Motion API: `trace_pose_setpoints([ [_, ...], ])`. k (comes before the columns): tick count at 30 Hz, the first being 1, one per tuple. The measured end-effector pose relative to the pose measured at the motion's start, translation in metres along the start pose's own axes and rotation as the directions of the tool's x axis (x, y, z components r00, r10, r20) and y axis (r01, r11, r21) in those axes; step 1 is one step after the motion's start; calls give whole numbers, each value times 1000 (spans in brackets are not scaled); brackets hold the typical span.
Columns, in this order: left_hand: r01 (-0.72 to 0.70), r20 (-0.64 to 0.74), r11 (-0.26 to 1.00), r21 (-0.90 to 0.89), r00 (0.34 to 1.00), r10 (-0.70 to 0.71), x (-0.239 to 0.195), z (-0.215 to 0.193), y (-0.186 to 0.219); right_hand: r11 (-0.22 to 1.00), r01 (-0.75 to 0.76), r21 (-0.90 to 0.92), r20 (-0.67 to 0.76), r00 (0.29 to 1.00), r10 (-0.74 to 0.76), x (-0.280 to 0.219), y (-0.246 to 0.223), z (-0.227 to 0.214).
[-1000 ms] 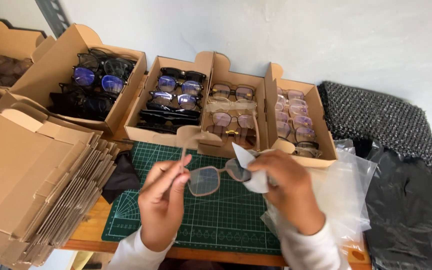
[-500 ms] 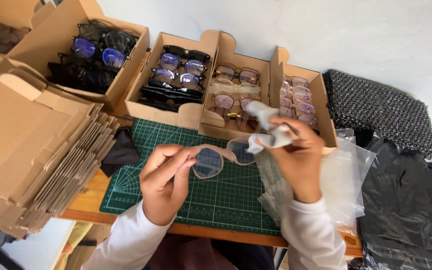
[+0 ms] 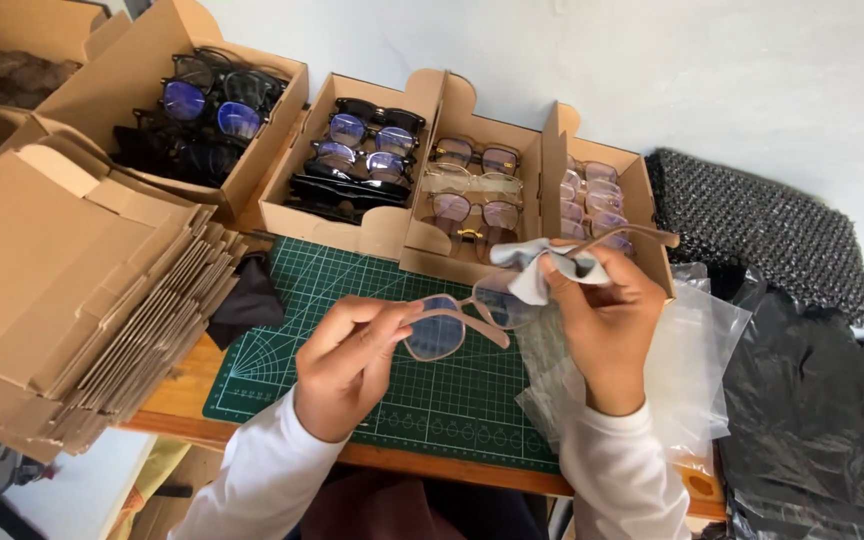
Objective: Cleaning a pair of glasses with a cloth and then packing them using a plastic sleeve, bubble wrap, a cardboard box, and a shipping bag.
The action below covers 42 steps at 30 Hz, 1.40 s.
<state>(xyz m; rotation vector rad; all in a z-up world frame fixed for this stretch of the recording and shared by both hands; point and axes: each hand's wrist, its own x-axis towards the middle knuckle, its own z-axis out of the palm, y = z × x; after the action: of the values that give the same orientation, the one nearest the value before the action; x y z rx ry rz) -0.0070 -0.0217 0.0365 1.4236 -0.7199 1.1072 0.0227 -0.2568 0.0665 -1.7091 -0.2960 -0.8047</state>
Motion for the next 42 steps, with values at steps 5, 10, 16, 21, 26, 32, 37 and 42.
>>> trace_pose_setpoints([
  [5, -6, 31, 1000, -9, 999, 6, -3, -2, -5, 980, 191, -60, -168, 966, -198, 2, -7, -9],
  [10, -58, 207, 998, 3, 977, 56, -17, -16, -14, 975, 112, -191, -301, 939, -167, 3, -26, -20],
  [16, -36, 177, 999, 29, 984, 30, -14, -14, -4, 982, 70, -177, -199, 974, -105, 0, -27, -13],
  [21, -66, 130, 998, 2, 989, 65, -14, -9, -4, 988, 27, -151, -159, 986, -51, 3, -23, -10],
  [26, -31, 63, 997, -75, 997, 36, -15, -5, -2, 993, -4, -116, 54, 998, 10, 3, -16, -2],
  [32, 34, 139, 999, 2, 990, -34, -9, -11, 6, 925, -55, -377, 153, 981, 121, 0, -1, 8],
  [37, 34, 167, 999, -15, 986, -31, -17, -10, -1, 970, -161, -183, 67, 982, 176, 2, -11, 4],
  [42, 39, 216, 999, 19, 975, -42, -20, -12, -1, 978, -101, -183, 58, 992, 113, 2, -24, 1],
])
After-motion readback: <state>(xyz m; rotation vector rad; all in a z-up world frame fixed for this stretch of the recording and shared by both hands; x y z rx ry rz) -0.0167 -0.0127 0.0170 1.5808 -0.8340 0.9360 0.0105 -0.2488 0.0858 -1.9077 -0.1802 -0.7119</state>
